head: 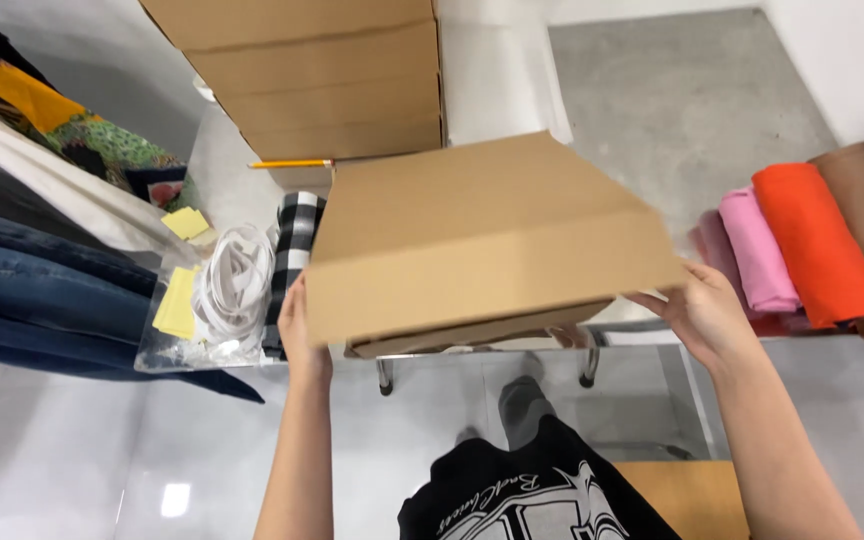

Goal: The person places a plastic-wrapped item into a cardboard box and closes the flaps. They then take a white ribbon, wrap it around the box in a cross pattern, and tie a decorative bow on top to secure the package.

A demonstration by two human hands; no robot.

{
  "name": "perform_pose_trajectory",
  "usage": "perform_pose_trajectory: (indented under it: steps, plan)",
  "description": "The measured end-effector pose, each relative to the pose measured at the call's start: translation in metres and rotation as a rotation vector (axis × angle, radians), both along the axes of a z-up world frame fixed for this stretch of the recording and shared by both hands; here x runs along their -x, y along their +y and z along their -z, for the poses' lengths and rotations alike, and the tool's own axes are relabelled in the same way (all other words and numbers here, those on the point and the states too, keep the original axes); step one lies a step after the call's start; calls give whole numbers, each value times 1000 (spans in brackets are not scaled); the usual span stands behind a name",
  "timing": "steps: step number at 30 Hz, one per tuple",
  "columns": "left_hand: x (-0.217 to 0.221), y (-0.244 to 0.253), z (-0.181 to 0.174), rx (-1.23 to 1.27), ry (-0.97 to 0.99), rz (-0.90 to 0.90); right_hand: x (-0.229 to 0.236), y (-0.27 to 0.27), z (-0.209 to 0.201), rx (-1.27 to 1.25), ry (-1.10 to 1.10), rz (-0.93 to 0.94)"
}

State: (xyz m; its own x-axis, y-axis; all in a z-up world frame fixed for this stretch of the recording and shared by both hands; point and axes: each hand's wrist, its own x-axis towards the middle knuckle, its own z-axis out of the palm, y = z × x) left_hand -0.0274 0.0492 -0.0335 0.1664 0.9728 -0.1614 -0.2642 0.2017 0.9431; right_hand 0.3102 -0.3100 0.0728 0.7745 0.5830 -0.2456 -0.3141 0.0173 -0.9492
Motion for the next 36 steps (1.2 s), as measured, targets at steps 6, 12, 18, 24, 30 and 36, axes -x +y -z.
perform_pose_trajectory:
  steps: [6, 12, 18, 24, 30, 36]
  plan:
    - [6, -51, -112, 158, 220, 167, 28, -23, -18, 267, 173, 18]
    - [6, -55, -52, -36, 281, 328, 49, -14, -12, 270, 182, -91]
    - [7, -71, -58, 9, 288, 311, 9, -15, 91, 137, 309, 29]
    - [14, -47, -14, 5, 203, 233, 58, -11, -20, 366, -49, -45]
    - [19, -38, -15, 28, 174, 240, 66, -12, -57, 483, -155, -46]
    - [17, -52, -77, 152, 333, 262, 88, -1, -120, 888, -234, -133]
